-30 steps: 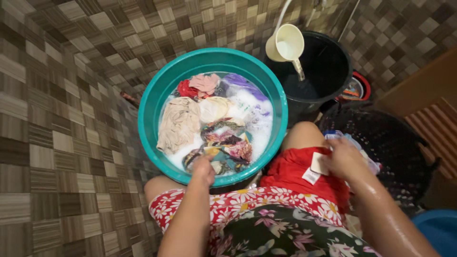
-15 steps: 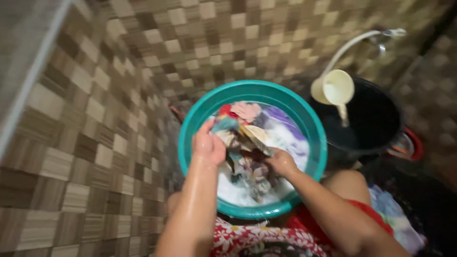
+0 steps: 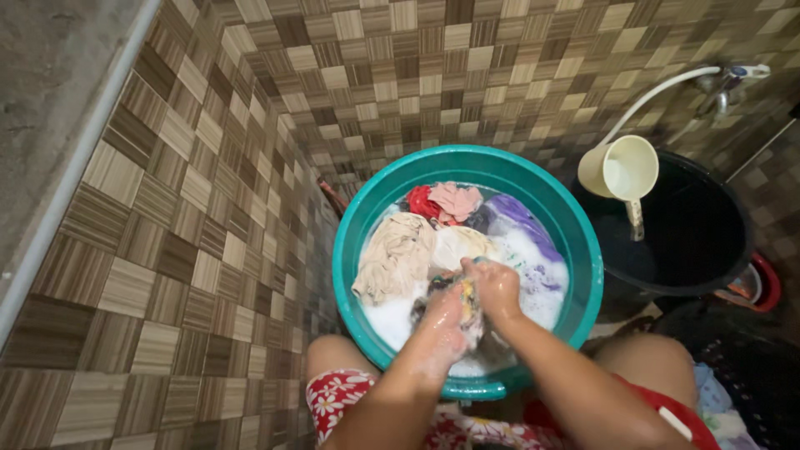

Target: The person washes clothes in a basin filled with soapy water by hand, scrubbing various garments and then wringing them out.

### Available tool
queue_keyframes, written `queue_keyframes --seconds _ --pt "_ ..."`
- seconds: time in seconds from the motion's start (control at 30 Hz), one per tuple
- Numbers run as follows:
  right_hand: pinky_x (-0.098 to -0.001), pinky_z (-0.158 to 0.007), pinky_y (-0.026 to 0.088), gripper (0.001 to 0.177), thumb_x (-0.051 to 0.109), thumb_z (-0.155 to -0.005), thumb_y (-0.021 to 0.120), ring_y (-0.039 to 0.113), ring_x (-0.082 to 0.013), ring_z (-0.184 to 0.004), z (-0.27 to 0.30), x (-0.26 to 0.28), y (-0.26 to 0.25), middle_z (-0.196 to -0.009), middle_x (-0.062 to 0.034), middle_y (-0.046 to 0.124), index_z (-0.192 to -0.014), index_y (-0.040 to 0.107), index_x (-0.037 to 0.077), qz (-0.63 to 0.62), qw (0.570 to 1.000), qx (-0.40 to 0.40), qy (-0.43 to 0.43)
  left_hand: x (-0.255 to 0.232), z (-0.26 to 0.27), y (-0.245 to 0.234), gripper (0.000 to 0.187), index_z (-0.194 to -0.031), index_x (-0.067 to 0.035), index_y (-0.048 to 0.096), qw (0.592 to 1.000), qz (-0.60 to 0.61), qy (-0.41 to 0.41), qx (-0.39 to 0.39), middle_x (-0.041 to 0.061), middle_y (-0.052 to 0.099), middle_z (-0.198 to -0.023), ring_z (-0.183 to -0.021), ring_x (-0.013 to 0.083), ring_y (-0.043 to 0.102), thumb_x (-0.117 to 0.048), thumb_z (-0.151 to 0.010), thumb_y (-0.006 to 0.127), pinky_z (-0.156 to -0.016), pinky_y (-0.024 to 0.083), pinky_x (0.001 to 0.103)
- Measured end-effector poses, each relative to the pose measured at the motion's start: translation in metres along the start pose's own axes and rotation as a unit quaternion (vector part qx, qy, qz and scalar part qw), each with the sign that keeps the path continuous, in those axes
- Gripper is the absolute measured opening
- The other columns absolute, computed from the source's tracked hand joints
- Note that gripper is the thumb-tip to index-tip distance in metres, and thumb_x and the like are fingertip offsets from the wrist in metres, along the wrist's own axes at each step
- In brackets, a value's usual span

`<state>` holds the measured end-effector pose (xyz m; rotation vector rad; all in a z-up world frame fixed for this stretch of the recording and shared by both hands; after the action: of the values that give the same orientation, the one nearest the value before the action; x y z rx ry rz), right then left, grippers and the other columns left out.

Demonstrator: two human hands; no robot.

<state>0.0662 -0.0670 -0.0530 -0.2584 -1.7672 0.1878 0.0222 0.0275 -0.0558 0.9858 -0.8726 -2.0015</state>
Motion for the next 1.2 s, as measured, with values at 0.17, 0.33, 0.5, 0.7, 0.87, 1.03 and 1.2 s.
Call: queue_keyframes --seconds 0.17,0.33,0.5,0.7,0.87,1.03,1.2 --pt "-0.0448 -0.04 0.04 0.016 0.021 -0.076 0.074 0.06 -0.0248 -0.05 0.084 0.047 0.017 -0.06 -0.0061 0.062 -0.065 0.065 0.012 0.136 0.926 0.058 -0.346 -0.02 -0.006 -0.008 0.035 -0.114 -0.004 0.068 0.997 -0.001 -0.064 0.036 0.015 0.072 -0.1 -0.087 0.0268 0.07 -0.033 -0.1 0.053 -0.076 0.058 0.04" --pt "-0.0465 -0.05 0.049 0.008 0.015 -0.074 0.069 0.061 -0.0293 -0.059 0.067 0.017 0.014 -0.071 -0.0088 0.062 -0.069 0.063 0.015 0.258 0.853 0.056 -0.449 -0.015 -0.028 -0.045 0.046 -0.126 0.0 0.062 0.953 0.119 -0.111 0.255 0.021 0.069 -0.11 -0.092 0.0348 0.069 -0.038 -0.114 0.039 -0.076 0.058 0.046" --pt "-0.0539 -0.061 0.054 0.023 0.024 -0.09 0.056 0.07 -0.0423 -0.071 -0.038 -0.098 -0.026 -0.083 -0.0256 0.07 -0.083 0.072 0.009 0.475 0.864 0.059 -0.154 -0.025 -0.011 -0.043 0.076 -0.137 0.003 0.055 0.96 0.119 -0.074 0.242 0.024 0.067 -0.124 -0.1 0.0365 0.068 -0.066 -0.109 0.038 -0.078 0.056 0.046" --pt "-0.0462 -0.052 0.052 0.071 0.059 -0.096 0.053 0.065 -0.0326 -0.056 -0.053 -0.139 -0.106 -0.064 -0.0183 0.065 -0.082 0.073 -0.007 0.099 0.954 -0.002 0.284 -0.11 0.071 -0.026 0.129 -0.151 0.003 0.033 0.981 0.059 -0.009 0.186 0.02 0.049 -0.151 -0.135 0.0363 0.053 -0.097 -0.07 0.029 -0.112 0.04 0.054" --pt "-0.0408 -0.052 0.051 0.077 0.067 -0.094 0.049 0.066 -0.0296 -0.059 -0.053 -0.143 -0.107 -0.072 -0.0181 0.07 -0.087 0.075 -0.005 0.157 0.92 0.137 0.332 -0.096 0.053 -0.071 0.113 -0.156 0.002 0.03 0.956 0.046 0.016 0.29 0.019 0.05 -0.152 -0.136 0.0365 0.052 -0.086 -0.085 0.039 -0.115 0.037 0.051" --pt "-0.0433 -0.068 0.051 0.068 0.063 -0.096 0.057 0.067 -0.0323 -0.076 -0.032 -0.148 -0.083 -0.085 -0.0205 0.07 -0.099 0.073 -0.002 0.179 0.952 0.129 0.214 -0.028 -0.038 -0.147 0.073 -0.144 -0.007 0.051 0.984 -0.133 0.02 -0.115 0.013 0.061 -0.141 -0.125 0.0297 0.058 -0.057 -0.091 0.054 -0.103 0.046 0.05" --pt "-0.0405 -0.082 0.057 0.051 0.045 -0.086 0.073 0.075 -0.0311 -0.091 -0.015 -0.066 -0.058 -0.098 -0.0198 0.074 -0.112 0.07 0.001 0.216 0.962 0.113 0.12 0.036 -0.065 -0.183 0.042 -0.113 0.004 0.075 0.913 -0.38 -0.094 -0.112 0.016 0.076 -0.105 -0.086 0.0249 0.069 -0.028 -0.085 0.079 -0.072 0.053 0.037"
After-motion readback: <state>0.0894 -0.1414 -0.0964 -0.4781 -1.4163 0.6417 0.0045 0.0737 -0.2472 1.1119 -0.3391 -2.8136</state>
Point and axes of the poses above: each hand's wrist, its own z-axis away from the middle knuckle, its own y-axis out of the palm, x = y × z, the point moved 1 cm from there along -z, towards the middle knuckle
